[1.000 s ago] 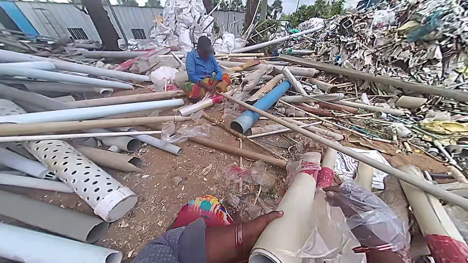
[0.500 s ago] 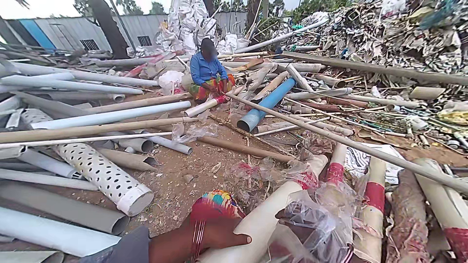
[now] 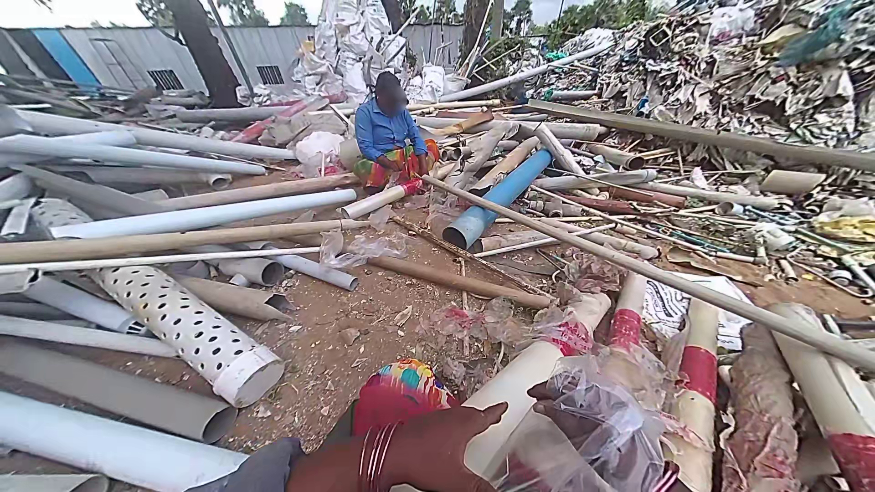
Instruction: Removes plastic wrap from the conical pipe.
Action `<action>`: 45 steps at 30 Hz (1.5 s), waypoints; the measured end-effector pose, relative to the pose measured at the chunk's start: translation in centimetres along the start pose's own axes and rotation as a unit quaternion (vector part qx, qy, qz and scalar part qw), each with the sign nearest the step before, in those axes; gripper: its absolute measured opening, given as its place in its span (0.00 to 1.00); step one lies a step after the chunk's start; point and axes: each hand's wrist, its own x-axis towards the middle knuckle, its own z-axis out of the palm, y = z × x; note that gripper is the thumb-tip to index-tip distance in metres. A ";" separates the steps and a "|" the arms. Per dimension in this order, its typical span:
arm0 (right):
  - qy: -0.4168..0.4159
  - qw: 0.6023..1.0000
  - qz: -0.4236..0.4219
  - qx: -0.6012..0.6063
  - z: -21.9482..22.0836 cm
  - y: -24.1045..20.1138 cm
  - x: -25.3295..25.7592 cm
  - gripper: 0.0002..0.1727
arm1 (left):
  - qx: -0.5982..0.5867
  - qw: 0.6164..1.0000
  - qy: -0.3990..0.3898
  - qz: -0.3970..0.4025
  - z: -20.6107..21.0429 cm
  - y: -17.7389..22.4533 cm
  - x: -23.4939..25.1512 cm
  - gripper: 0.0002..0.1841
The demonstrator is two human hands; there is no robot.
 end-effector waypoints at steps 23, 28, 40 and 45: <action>-0.020 0.997 -0.077 0.019 -3.3 1.0 -1.6 0.23 | -0.245 0.969 0.033 -0.021 1.6 -1.1 8.1 0.19; -0.066 0.994 -0.049 0.071 -3.0 2.2 -1.1 0.22 | -0.268 0.958 0.099 -0.005 1.8 -1.3 7.7 0.17; -0.312 0.941 0.034 -0.127 -3.7 0.7 -0.1 0.25 | -0.466 0.695 0.529 0.142 1.6 -0.6 6.9 0.23; -0.336 0.934 0.040 -0.113 -3.3 1.7 0.1 0.26 | -0.466 0.626 0.619 0.090 -0.1 -1.6 5.9 0.20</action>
